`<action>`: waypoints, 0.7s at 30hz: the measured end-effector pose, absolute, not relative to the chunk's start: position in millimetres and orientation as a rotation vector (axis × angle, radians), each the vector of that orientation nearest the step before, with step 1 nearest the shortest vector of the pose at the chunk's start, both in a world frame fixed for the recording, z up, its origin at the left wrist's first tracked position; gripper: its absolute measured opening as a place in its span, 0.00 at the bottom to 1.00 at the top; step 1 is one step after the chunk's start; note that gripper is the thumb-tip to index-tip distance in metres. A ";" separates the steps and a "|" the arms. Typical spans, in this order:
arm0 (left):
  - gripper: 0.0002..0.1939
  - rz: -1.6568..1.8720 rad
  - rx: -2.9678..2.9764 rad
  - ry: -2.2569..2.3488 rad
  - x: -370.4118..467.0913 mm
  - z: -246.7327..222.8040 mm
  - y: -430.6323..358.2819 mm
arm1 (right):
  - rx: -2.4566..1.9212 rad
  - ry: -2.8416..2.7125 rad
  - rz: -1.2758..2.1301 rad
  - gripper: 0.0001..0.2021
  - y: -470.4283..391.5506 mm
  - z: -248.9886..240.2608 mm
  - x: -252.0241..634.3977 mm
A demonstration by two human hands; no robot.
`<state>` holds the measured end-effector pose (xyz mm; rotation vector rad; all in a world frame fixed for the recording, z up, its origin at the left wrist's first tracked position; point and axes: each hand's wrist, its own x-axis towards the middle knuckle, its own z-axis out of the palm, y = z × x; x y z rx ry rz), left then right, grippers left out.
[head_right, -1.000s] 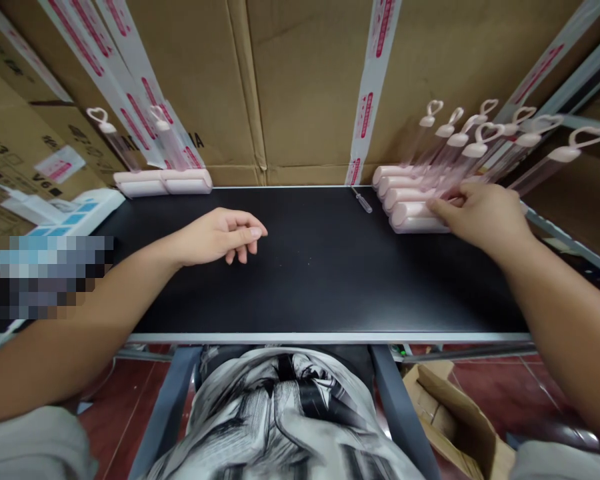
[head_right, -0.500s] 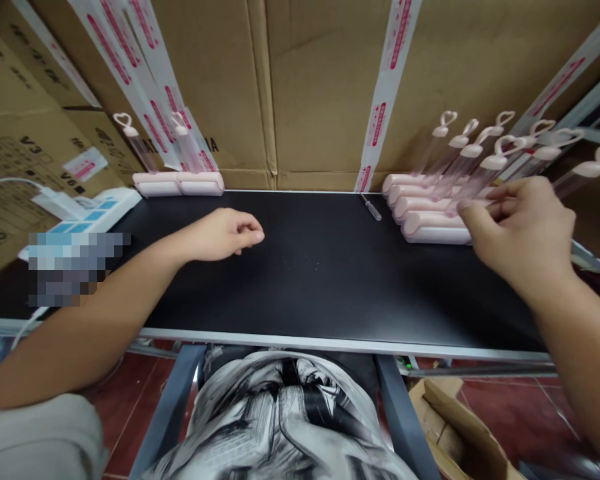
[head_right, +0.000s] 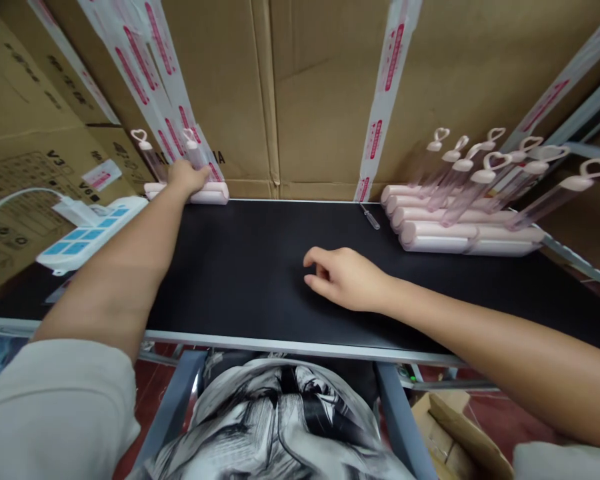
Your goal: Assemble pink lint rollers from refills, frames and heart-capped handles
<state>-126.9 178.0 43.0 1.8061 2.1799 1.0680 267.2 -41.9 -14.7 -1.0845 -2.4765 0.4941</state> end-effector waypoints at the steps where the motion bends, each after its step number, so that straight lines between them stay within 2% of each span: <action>1: 0.19 1.076 1.780 2.241 -126.0 39.3 181.6 | -1.067 -2.500 0.502 0.08 -40.1 -15.9 262.4; 4: 0.19 1.053 1.770 2.364 -115.4 31.6 185.7 | -1.034 -2.492 0.546 0.08 -31.6 -19.8 256.7; 7: 0.17 1.058 1.854 2.282 -89.0 28.2 172.0 | -1.063 -2.310 0.672 0.12 -13.9 -27.7 255.4; 13: 0.13 1.290 1.759 1.632 -15.0 24.4 78.8 | -1.168 -1.696 1.080 0.41 29.4 -38.9 233.3; 17: 0.17 1.237 1.447 1.330 3.6 19.1 29.5 | -0.893 -1.562 1.152 0.35 32.2 -33.9 214.2; 21: 0.20 1.278 1.276 1.238 -2.1 16.4 26.6 | -0.789 -1.552 1.101 0.34 25.3 -29.1 204.2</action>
